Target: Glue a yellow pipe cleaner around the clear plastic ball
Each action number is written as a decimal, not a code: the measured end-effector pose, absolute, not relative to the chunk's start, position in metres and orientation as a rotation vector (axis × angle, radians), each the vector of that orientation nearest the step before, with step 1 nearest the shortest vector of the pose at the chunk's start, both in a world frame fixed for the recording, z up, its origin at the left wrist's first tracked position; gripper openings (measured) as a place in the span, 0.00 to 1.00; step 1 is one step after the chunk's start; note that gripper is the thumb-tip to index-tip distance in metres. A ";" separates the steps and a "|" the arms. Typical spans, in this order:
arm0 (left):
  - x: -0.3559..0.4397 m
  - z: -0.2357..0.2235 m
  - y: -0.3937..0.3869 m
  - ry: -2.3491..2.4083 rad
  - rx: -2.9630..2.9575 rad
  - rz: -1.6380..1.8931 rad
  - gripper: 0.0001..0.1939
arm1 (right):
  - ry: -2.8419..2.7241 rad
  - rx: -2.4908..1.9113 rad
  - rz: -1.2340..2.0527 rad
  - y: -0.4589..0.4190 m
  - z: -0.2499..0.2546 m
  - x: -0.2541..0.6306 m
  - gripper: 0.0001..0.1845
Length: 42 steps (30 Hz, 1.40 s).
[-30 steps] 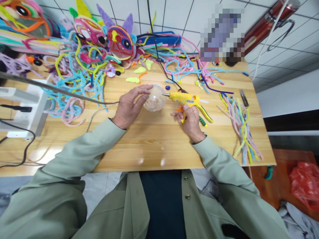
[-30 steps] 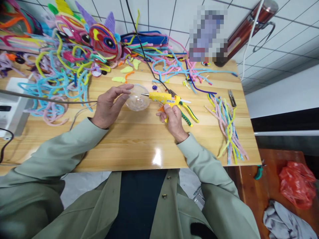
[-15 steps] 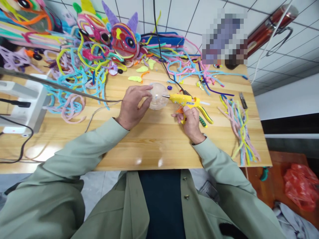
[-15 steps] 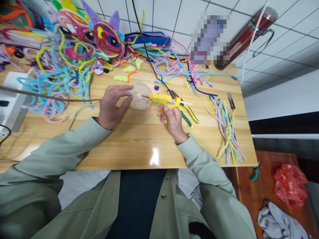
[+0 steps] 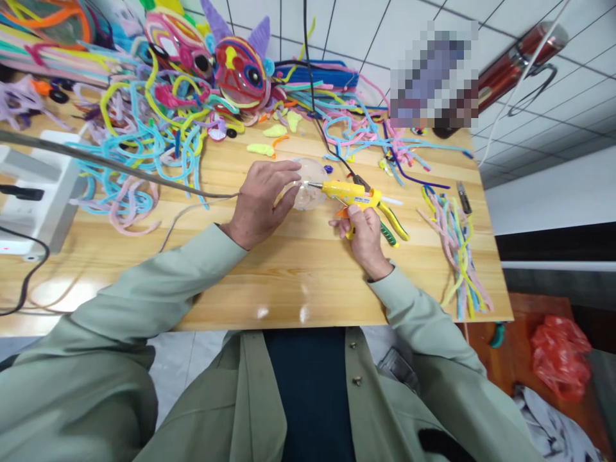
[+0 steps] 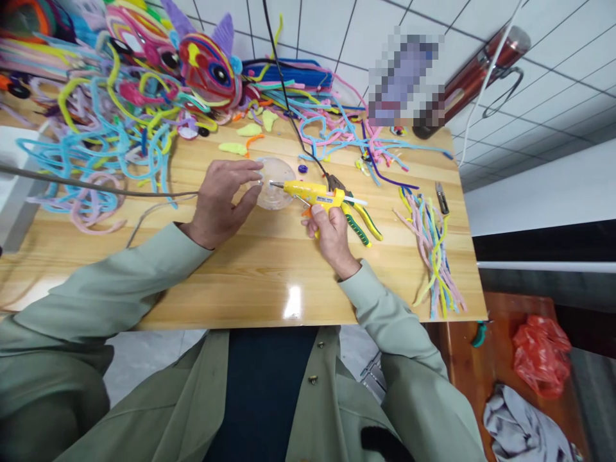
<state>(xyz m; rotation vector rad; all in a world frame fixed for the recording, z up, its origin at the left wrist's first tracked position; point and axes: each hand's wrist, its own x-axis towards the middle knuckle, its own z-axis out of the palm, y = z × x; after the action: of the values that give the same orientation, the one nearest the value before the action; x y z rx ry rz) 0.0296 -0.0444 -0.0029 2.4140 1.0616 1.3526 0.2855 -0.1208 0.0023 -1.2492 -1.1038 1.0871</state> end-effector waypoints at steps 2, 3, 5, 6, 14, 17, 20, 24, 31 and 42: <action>0.029 -0.003 -0.043 1.070 2.421 1.328 0.09 | -1.093 -1.253 1.088 -0.120 0.003 0.285 0.40; 0.029 -0.004 -0.043 1.076 2.423 1.321 0.09 | -1.074 -1.253 1.090 -0.120 0.003 0.284 0.40; 0.028 -0.004 -0.042 1.097 2.415 1.310 0.09 | -1.034 -1.253 1.096 -0.119 0.003 0.283 0.40; 0.028 -0.004 -0.042 1.111 2.407 1.302 0.09 | -1.022 -1.256 1.100 -0.119 0.003 0.283 0.40; 0.028 0.002 -0.043 1.032 2.465 1.358 0.06 | -1.067 -1.271 1.094 -0.119 0.004 0.284 0.40; 0.028 0.003 -0.043 0.967 2.468 1.383 0.05 | -1.091 -1.270 1.079 -0.120 0.005 0.285 0.40; 0.028 0.001 -0.043 1.015 2.399 1.312 0.07 | -1.104 -1.277 1.066 -0.120 0.004 0.285 0.40; 0.027 -0.003 -0.042 1.072 2.330 1.268 0.10 | -1.087 -1.291 1.056 -0.120 0.003 0.284 0.40; 0.028 0.003 -0.042 1.083 2.301 1.277 0.14 | -1.093 -1.291 1.050 -0.119 0.003 0.284 0.40; 0.029 0.006 -0.041 1.059 2.299 1.284 0.09 | -1.132 -1.296 1.034 -0.120 0.003 0.286 0.41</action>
<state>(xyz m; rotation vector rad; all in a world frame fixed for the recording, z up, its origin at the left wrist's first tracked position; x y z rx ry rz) 0.0290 -0.0414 0.0059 2.2987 1.0595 1.2840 0.2864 -0.1204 0.0031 -1.2958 -1.1316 1.0343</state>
